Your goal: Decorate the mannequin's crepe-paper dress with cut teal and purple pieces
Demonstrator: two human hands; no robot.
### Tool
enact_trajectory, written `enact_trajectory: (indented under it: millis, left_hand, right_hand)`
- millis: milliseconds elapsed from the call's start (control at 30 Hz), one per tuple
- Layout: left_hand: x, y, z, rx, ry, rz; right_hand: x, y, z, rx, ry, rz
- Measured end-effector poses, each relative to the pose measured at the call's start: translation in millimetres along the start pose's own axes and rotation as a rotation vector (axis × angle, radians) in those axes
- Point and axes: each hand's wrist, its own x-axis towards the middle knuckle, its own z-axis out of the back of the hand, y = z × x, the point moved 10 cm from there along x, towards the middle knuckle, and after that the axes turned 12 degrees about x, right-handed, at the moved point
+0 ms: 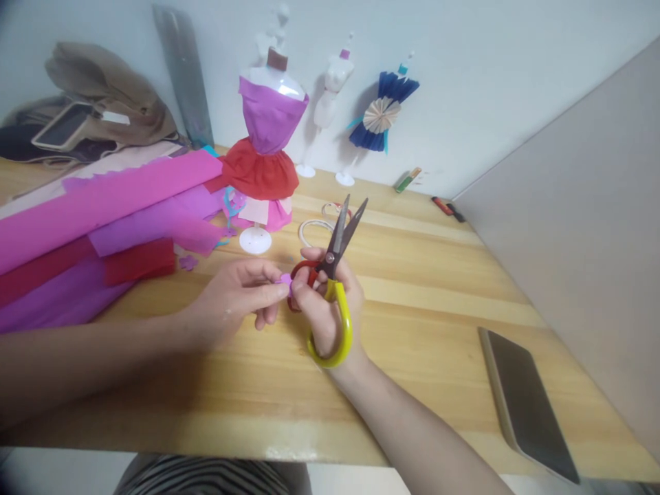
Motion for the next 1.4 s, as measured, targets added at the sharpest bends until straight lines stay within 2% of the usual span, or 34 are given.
enact_trajectory:
  millis: [167,333,600,733,867,1067,1133,1233,1400]
  left_hand:
    - [1.9,1.9,2.4,-0.023,-0.008,0.03]
    - [1.6,7.5,-3.4,-0.113,0.039,0.076]
    - [-1.6,12.9,-2.0,-0.125,-0.016,0.095]
    - [1.4,6.5,3.9,-0.098,-0.026,0.122]
    - [4.2,-12.7,6.1,0.019,0.007,0.096]
    - [2.3,-34.7,27.9,0.189,-0.157,0.056]
    - [2.5,-40.1,29.2,0.2,-0.14,0.017]
    - [3.6,-43.9,25.0,0.165,-0.051,-0.029]
    - [4.7,-42.2,23.6,0.128,-0.01,-0.006]
  right_hand:
    - [-1.8,-1.3,-4.2,0.019,0.062,0.021]
    - [-2.5,-1.5,-0.3,0.026,0.034,0.026]
    - [-3.1,-1.1,-3.7,-0.016,0.039,0.002]
    - [-3.0,-8.6,-9.3,0.001,0.135,-0.053]
    - [-6.8,-11.6,-20.4,0.008,0.29,-0.083]
    - [-10.4,-8.6,-24.5,-0.094,0.379,-0.106]
    - [-13.9,-11.7,-27.0,-0.146,0.442,-0.129]
    - [-18.7,-16.5,-28.8,-0.215,0.507,-0.161]
    - [-19.8,-10.2,-31.3,-0.329,0.547,-0.096]
